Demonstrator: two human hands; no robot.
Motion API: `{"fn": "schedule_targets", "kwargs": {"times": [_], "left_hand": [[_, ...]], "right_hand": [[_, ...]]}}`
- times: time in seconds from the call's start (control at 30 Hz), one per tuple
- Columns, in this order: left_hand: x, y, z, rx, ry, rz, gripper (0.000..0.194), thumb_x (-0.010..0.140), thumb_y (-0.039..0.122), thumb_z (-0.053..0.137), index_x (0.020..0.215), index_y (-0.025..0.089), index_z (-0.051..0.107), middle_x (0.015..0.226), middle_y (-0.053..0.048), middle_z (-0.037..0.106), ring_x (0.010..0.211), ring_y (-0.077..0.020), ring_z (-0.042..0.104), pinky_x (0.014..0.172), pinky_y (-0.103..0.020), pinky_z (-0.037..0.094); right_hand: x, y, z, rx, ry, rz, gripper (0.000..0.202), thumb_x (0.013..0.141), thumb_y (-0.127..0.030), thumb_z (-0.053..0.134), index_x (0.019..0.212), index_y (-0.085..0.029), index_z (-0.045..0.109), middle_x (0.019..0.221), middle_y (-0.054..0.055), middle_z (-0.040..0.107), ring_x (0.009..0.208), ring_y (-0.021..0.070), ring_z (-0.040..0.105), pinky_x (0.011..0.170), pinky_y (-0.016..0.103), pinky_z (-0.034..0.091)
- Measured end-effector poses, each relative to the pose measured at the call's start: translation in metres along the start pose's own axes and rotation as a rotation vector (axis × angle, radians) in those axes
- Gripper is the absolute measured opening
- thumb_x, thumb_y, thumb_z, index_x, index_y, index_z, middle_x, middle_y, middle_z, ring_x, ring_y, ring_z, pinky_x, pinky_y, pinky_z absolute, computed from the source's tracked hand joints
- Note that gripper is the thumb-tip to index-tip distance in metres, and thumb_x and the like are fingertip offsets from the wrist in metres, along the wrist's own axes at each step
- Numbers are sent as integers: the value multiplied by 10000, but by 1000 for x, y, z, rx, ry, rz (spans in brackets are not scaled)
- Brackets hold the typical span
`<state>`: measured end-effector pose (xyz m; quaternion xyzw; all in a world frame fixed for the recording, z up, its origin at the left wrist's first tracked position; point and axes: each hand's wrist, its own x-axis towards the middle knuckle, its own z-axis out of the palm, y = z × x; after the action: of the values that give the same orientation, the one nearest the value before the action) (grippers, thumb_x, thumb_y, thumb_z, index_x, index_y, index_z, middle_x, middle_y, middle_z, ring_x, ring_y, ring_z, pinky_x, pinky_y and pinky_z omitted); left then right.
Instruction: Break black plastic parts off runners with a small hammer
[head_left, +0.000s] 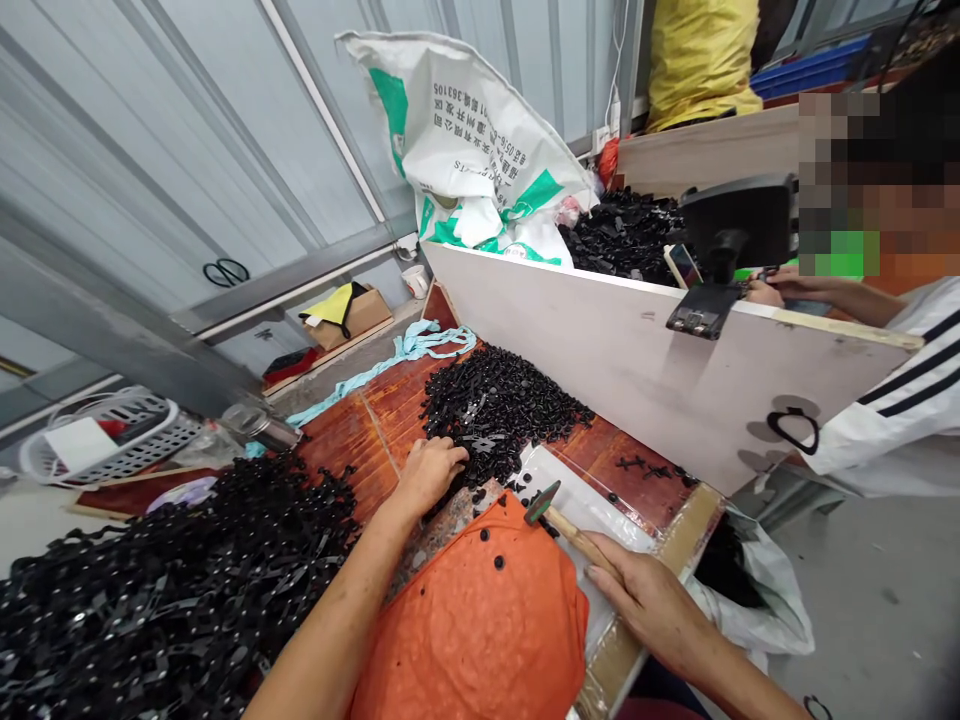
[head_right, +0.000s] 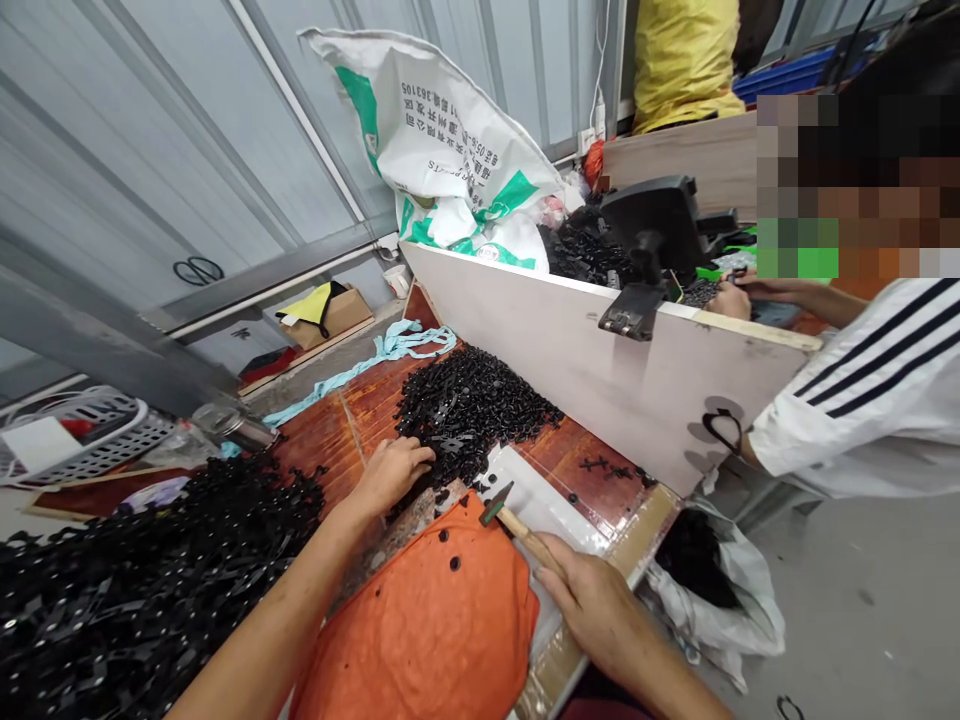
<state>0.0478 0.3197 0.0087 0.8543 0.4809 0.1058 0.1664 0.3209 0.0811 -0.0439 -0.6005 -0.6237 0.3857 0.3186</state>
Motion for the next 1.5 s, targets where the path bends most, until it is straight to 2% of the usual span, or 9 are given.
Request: {"fn": "schedule_targets", "kwargs": {"times": [0.07, 0.3, 0.6, 0.7, 0.8, 1.0, 1.1, 1.27, 1.5], "left_hand": [[5, -3, -7, -145, 105, -44, 76, 818, 286, 683, 854, 252, 740, 888, -29, 653, 949, -212, 602, 967, -369, 417], [7, -11, -39, -792, 421, -256, 610, 764, 731, 614, 1014, 176, 648, 863, -33, 654, 759, -177, 632, 764, -343, 540], [-50, 36, -42, -1386, 301, -361, 489, 667, 462, 882, 1003, 199, 644, 826, -21, 698, 737, -153, 681, 673, -275, 582], [-86, 64, -28, -1214, 228, -413, 414, 773, 510, 782, 1037, 208, 679, 755, -1, 671, 640, -141, 645, 592, -255, 547], [-124, 92, -7, -719, 284, -244, 249, 839, 442, 705, 918, 207, 733, 756, -18, 670, 655, -156, 628, 621, -258, 512], [-164, 126, 21, -267, 265, 9, 198, 921, 287, 573, 813, 221, 726, 877, -71, 658, 833, -209, 625, 731, -306, 510], [-173, 128, 29, -231, 203, 70, 188, 929, 233, 526, 899, 227, 712, 1059, -95, 693, 1015, -251, 621, 901, -390, 498], [-189, 121, 44, -354, 29, -40, 259, 991, 289, 465, 794, 223, 621, 763, -17, 690, 738, -179, 612, 845, -330, 483], [-165, 81, 38, -358, 79, -256, 419, 995, 468, 338, 690, 225, 493, 689, -13, 590, 674, -182, 565, 635, -277, 386]], "right_hand": [[0, 0, 0, -12, -3, 16, 376, 1016, -367, 438, 1337, -291, 619, 1107, 44, 779, 1008, 276, 737, 927, 377, 539], [0, 4, -1, -8, -30, 15, 401, 1014, -366, 433, 1371, -288, 598, 1177, 57, 766, 1084, 283, 717, 973, 377, 519], [2, 19, 2, 128, -23, 13, 390, 1002, -435, 477, 1326, -264, 610, 1181, 65, 736, 1106, 285, 677, 949, 351, 503], [4, 12, 2, 268, 18, 41, 333, 975, -495, 515, 1062, -213, 670, 939, 49, 721, 907, 251, 673, 789, 310, 517], [5, -15, 4, 457, 31, 137, 323, 961, -527, 518, 930, -217, 602, 643, -37, 551, 585, 163, 537, 554, 253, 428], [16, -77, 21, 542, -83, -11, 200, 843, -284, 687, 1010, -212, 602, 751, -59, 536, 662, 125, 492, 626, 229, 403], [19, -82, 37, 475, -152, -52, 108, 812, -210, 676, 881, -204, 593, 732, -59, 525, 664, 124, 473, 612, 228, 383], [16, -71, 56, 519, -132, 7, 100, 841, -246, 623, 779, -202, 558, 691, -46, 528, 641, 135, 490, 615, 242, 408], [5, -52, 20, 153, -60, -26, 126, 986, -289, 472, 922, -235, 567, 801, -15, 658, 771, 185, 613, 732, 280, 423]]}}
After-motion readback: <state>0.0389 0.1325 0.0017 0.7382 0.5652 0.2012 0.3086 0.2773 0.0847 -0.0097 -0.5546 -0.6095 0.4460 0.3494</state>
